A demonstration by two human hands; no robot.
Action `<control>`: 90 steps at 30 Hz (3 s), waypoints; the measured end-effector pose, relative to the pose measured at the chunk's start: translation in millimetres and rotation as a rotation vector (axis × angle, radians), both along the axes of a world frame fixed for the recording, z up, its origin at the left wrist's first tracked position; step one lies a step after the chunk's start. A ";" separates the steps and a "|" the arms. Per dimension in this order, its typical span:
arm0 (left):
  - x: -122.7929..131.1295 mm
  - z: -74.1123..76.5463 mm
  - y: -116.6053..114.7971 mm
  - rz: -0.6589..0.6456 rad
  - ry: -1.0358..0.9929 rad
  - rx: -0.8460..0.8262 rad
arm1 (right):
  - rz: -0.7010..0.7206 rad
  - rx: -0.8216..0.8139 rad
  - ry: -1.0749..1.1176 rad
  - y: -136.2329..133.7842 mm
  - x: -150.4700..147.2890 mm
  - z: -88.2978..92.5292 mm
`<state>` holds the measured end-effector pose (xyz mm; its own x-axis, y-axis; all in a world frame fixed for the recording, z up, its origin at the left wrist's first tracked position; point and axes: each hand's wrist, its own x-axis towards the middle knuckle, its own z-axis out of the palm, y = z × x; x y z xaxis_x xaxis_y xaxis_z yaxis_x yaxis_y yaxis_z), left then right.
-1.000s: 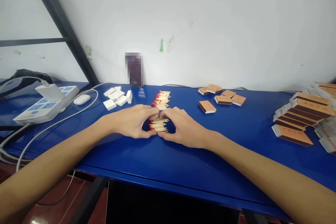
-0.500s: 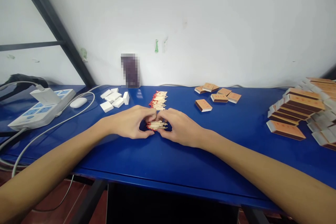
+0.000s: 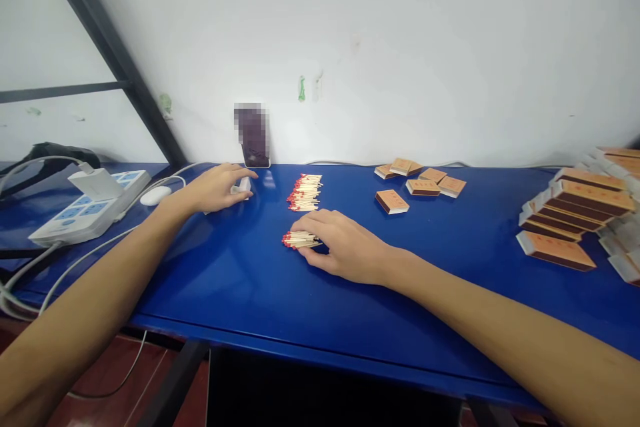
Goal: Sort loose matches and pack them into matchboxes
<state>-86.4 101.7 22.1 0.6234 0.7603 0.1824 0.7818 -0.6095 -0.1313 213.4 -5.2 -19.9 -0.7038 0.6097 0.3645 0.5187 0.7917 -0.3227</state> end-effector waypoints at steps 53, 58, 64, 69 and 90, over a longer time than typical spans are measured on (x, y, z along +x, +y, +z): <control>84.0 -15.9 -59.3 -0.412 -0.291 -0.344 | -0.122 -0.072 0.225 9.3 1.6 -4.6; 84.0 -15.7 -59.8 -0.425 -0.312 -0.355 | -0.125 -0.057 0.174 9.0 2.6 -5.1; 83.8 -17.2 -59.5 -0.437 -0.320 -0.352 | -0.118 -0.013 0.118 8.1 4.9 -4.2; 85.1 -16.6 -59.6 -0.443 -0.301 -0.326 | -0.113 -0.002 0.108 5.6 4.1 -2.4; 87.9 -15.2 -63.0 -0.385 -0.314 -0.294 | -0.140 0.013 0.203 5.2 -2.3 -3.0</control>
<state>1.6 38.7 6.9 0.8156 0.5358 0.2184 0.4703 -0.8338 0.2892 211.0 0.0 -22.9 -0.5247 0.6900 0.4986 0.5490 0.7219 -0.4214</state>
